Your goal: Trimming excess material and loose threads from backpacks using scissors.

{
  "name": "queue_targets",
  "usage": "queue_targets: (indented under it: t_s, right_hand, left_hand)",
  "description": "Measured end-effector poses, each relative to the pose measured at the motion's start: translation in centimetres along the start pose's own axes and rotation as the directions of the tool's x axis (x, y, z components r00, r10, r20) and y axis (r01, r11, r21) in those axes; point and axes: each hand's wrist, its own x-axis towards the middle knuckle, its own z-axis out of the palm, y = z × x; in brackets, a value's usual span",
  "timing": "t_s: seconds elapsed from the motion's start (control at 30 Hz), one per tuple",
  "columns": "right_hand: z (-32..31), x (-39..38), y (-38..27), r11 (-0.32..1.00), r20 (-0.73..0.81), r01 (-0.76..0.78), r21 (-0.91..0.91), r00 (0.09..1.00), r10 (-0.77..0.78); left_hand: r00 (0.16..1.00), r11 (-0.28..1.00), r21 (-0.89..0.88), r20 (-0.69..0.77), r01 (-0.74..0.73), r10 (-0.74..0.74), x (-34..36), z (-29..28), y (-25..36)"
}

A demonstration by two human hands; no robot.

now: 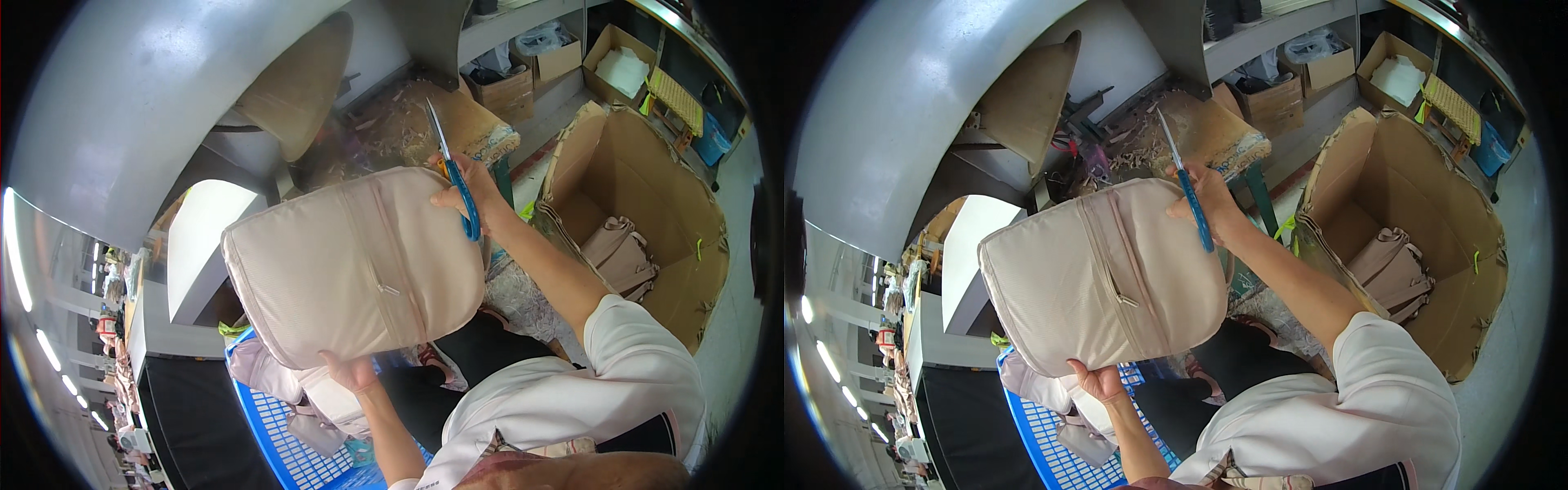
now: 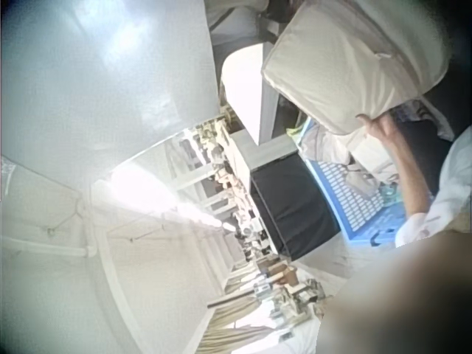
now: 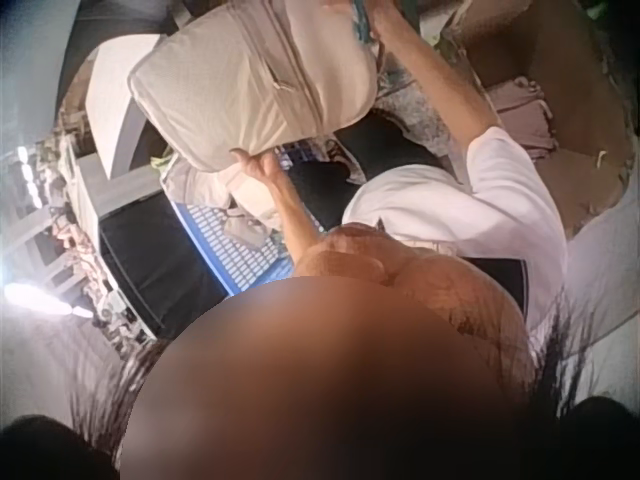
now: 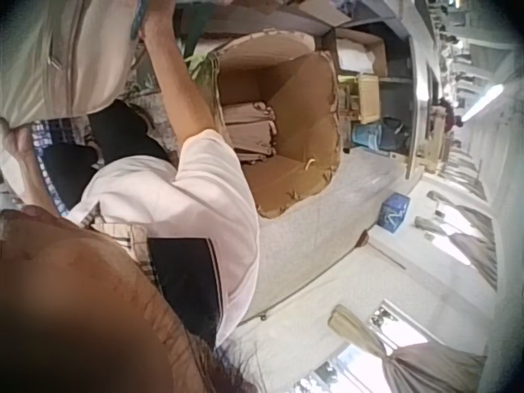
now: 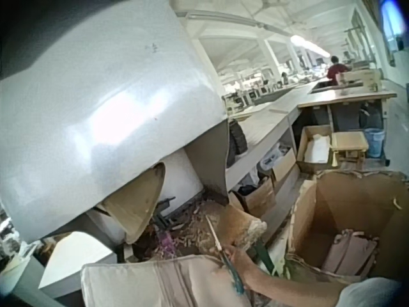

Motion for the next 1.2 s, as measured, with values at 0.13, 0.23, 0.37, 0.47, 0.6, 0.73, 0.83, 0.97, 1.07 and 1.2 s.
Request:
queue_targets:
  t_s: [0.13,0.23,0.37,0.47,0.6,0.73,0.83,0.97,1.07,1.2]
  right_hand:
    - [-0.1,-0.1,-0.2,0.999,-0.009,-0.017,-0.046,1.0,0.017]
    - [-0.3,0.0,0.0,1.0,0.005,-0.016,0.016,1.0,0.015]
    - [-0.7,0.0,0.1,1.0,-0.011,0.006,0.017,1.0,-0.006]
    - [-0.8,-0.1,-0.1,0.999,-0.024,-0.01,0.04,1.0,0.011]
    - [-1.0,-0.6,-0.8,1.0,-0.015,0.005,0.004,1.0,-0.005]
    - [-1.4,-1.1,-0.9,0.996,-0.016,0.005,-0.09,1.0,-0.007]
    - [-1.8,-1.4,-0.7,0.996,-0.035,0.032,-0.08,0.999,-0.035]
    - [-2.5,-1.5,-0.6,0.999,-0.074,0.037,-0.023,0.997,-0.039]
    - [-2.7,-1.6,-0.7,0.997,-0.086,0.073,0.033,0.994,-0.07]
    - [-3.0,-1.7,-0.9,0.997,-0.062,0.037,0.069,0.998,-0.032]
  left_hand:
    - [0.997,0.998,0.041,-0.06,-0.055,0.058,0.1,0.1,-0.1]
    - [0.998,0.991,-0.124,0.035,0.056,-0.052,0.2,-0.1,0.1]
    - [0.999,0.992,-0.118,-0.009,0.042,-0.044,0.4,-0.6,-0.2]
    - [0.999,0.993,-0.112,-0.01,0.037,-0.038,0.4,-0.7,-0.4]
    - [0.997,0.988,-0.134,0.009,0.082,-0.081,0.1,-0.3,-0.8]
    - [0.999,1.0,-0.025,-0.05,-0.005,0.004,-0.3,0.3,-1.5]
    - [0.993,0.999,-0.041,-0.114,-0.004,0.0,-0.8,0.7,-1.8]
    - [0.992,1.0,-0.023,-0.127,0.018,-0.02,-1.0,1.1,-2.1]
    - [0.994,1.0,0.005,-0.11,0.02,-0.019,-1.0,1.2,-2.4]
    - [0.992,0.985,-0.121,0.022,0.127,-0.125,-0.9,1.0,-2.2]
